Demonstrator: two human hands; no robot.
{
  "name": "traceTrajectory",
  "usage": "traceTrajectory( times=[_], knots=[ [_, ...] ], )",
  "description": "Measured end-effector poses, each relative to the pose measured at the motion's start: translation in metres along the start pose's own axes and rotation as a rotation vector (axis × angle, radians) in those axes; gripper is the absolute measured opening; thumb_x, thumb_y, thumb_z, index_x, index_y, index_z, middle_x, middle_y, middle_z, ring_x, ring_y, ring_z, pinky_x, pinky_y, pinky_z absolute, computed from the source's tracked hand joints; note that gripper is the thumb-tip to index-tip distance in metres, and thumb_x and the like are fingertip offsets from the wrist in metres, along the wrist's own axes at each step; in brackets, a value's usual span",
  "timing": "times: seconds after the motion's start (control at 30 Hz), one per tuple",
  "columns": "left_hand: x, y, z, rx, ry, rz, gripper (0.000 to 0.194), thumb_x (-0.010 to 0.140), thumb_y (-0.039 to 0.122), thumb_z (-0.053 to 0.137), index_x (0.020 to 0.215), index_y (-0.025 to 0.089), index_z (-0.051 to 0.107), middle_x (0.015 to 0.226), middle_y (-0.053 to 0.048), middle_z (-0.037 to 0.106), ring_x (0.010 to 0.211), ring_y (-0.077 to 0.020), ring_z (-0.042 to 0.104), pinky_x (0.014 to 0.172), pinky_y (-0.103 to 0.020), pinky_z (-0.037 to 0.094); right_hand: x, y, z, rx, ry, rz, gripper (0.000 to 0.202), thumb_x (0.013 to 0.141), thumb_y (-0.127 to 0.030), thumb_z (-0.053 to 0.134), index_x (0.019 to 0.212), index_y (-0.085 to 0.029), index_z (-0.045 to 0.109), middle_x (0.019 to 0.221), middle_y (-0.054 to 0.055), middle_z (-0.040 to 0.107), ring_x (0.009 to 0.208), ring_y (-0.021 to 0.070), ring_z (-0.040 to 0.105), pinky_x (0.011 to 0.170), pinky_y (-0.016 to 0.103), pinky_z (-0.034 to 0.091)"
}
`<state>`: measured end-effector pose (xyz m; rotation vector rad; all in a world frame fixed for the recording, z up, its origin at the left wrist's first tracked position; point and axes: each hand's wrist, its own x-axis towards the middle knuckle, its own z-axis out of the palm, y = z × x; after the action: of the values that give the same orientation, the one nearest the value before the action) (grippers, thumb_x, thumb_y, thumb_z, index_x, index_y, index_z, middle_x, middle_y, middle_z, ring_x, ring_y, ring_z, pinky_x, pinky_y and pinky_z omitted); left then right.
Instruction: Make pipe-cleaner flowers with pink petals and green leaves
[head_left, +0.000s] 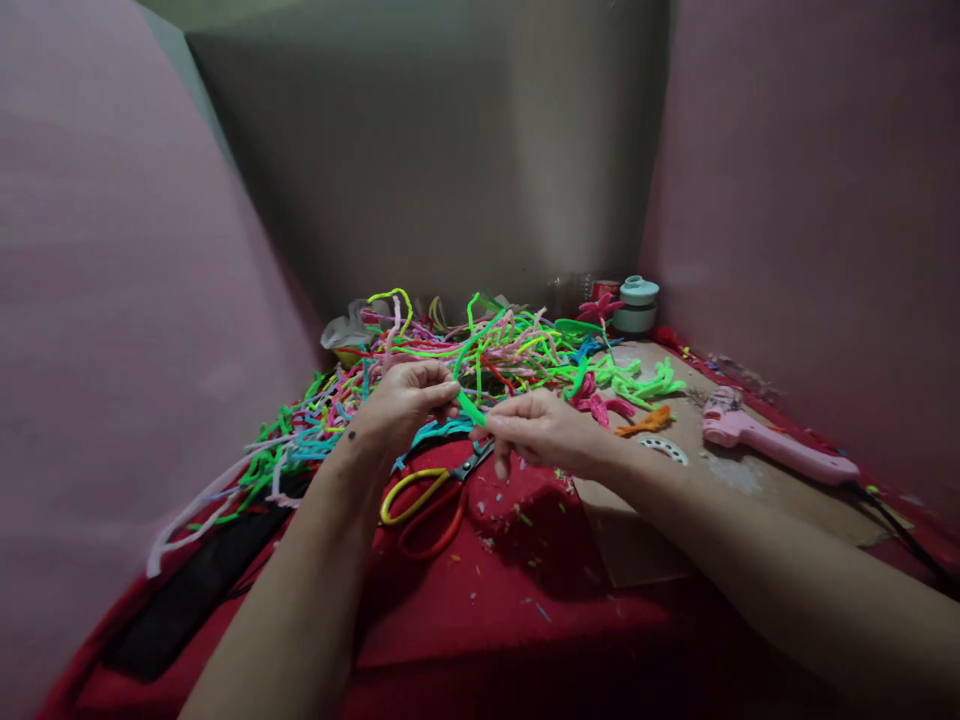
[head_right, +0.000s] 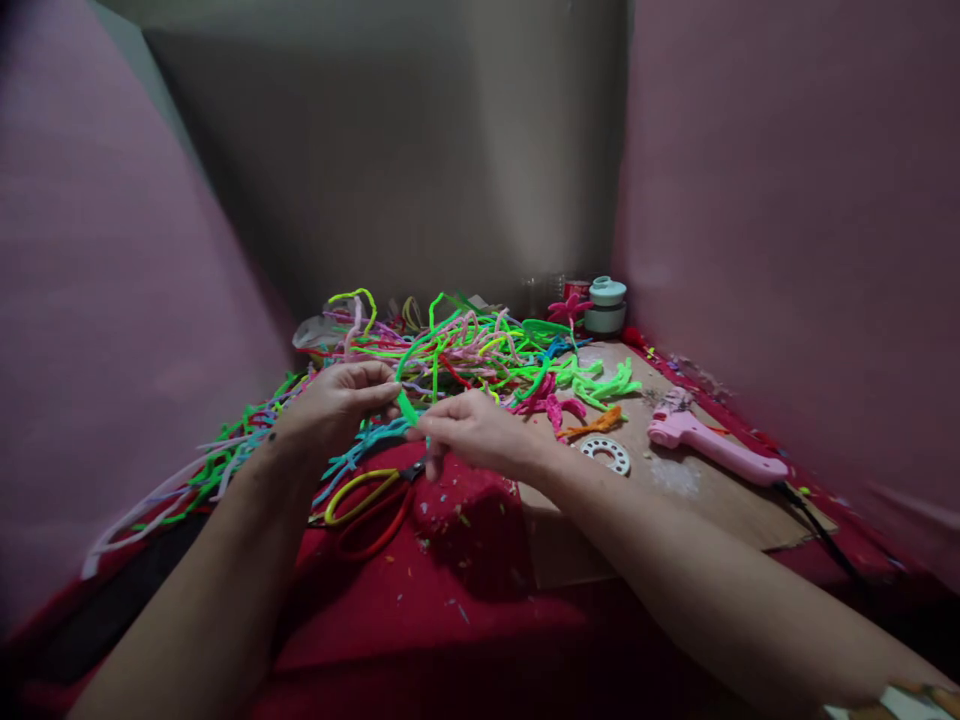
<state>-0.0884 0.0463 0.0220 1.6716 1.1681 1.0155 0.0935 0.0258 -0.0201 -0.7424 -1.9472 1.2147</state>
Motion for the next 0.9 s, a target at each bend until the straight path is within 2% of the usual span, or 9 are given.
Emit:
traceTrajectory(
  times=[0.1,0.17,0.23,0.3,0.4,0.5,0.6,0.67,0.9],
  knots=[
    [-0.004,0.001,0.001,0.024,-0.056,0.013,0.017,0.066,0.026,0.065,0.059,0.014,0.054,0.051,0.003,0.055,0.047,-0.0078,0.048,0.051,-0.021,0.038,0.004,0.001,-0.006,-0.311,0.328,-0.257,0.029,0.088,-0.028,0.043,0.094,-0.012,0.066,0.075,0.006,0.063,0.063,0.0126,0.053,0.058,0.026,0.042],
    [-0.008,0.006,0.004,0.055,-0.123,0.021,0.014,0.067,0.024,0.064,0.060,0.014,0.056,0.052,0.003,0.055,0.049,-0.0079,0.049,0.053,-0.021,0.039,0.006,0.002,-0.007,-0.587,0.528,-0.478,0.028,0.087,-0.023,0.045,0.108,-0.015,0.063,0.090,0.009,0.061,0.084,0.0179,0.053,0.076,0.032,0.043],
    [-0.012,0.011,0.008,0.092,-0.190,0.031,0.013,0.068,0.023,0.063,0.059,0.014,0.057,0.053,0.003,0.056,0.050,-0.0081,0.049,0.054,-0.021,0.040,0.007,0.002,-0.007,-0.831,0.590,-0.607,0.028,0.087,-0.019,0.045,0.109,-0.018,0.063,0.102,0.009,0.060,0.098,0.0212,0.048,0.087,0.037,0.038],
    [-0.016,0.016,0.012,0.116,-0.228,0.034,0.014,0.068,0.023,0.063,0.058,0.014,0.058,0.054,0.002,0.056,0.051,-0.0083,0.050,0.054,-0.021,0.040,0.007,0.002,-0.007,-0.979,0.590,-0.662,0.023,0.087,-0.020,0.047,0.099,-0.019,0.066,0.104,0.007,0.062,0.102,0.0220,0.045,0.091,0.037,0.034],
    [-0.018,0.019,0.016,0.119,-0.189,0.018,0.013,0.068,0.024,0.062,0.060,0.014,0.058,0.054,0.002,0.056,0.051,-0.0087,0.050,0.054,-0.022,0.040,0.004,0.002,-0.006,-1.066,0.554,-0.674,0.023,0.087,-0.021,0.047,0.077,-0.018,0.067,0.076,0.004,0.065,0.087,0.0194,0.049,0.085,0.036,0.034],
    [-0.017,0.016,0.019,0.087,-0.086,0.010,0.011,0.068,0.023,0.061,0.063,0.013,0.058,0.052,0.003,0.054,0.050,-0.0083,0.048,0.053,-0.021,0.039,0.000,-0.001,0.000,-0.954,0.508,-0.507,0.026,0.086,-0.018,0.045,0.069,-0.016,0.065,0.058,0.001,0.057,0.062,0.0136,0.046,0.069,0.031,0.035],
    [-0.015,0.010,0.024,0.036,-0.025,0.035,0.009,0.067,0.022,0.060,0.063,0.014,0.057,0.052,0.003,0.053,0.049,-0.0081,0.047,0.052,-0.022,0.038,-0.004,-0.007,0.008,-0.612,0.459,-0.220,0.027,0.084,-0.019,0.047,0.060,-0.015,0.060,0.052,-0.002,0.048,0.051,0.0092,0.038,0.054,0.025,0.030],
    [-0.014,0.008,0.027,0.027,0.013,0.057,0.010,0.066,0.022,0.060,0.061,0.014,0.056,0.052,0.004,0.051,0.049,-0.0079,0.046,0.051,-0.021,0.037,-0.005,-0.011,0.011,-0.367,0.429,-0.093,0.029,0.082,-0.020,0.047,0.055,-0.015,0.056,0.049,-0.004,0.043,0.050,0.0082,0.036,0.051,0.024,0.028],
    [-0.015,0.005,0.038,0.242,0.264,0.159,0.010,0.067,0.023,0.058,0.060,0.015,0.057,0.052,0.004,0.050,0.049,-0.0088,0.043,0.050,-0.021,0.035,-0.001,-0.010,0.015,0.192,0.367,0.038,0.022,0.077,-0.024,0.050,0.059,-0.015,0.058,0.055,-0.002,0.052,0.056,0.0108,0.046,0.056,0.024,0.036]
  ],
)
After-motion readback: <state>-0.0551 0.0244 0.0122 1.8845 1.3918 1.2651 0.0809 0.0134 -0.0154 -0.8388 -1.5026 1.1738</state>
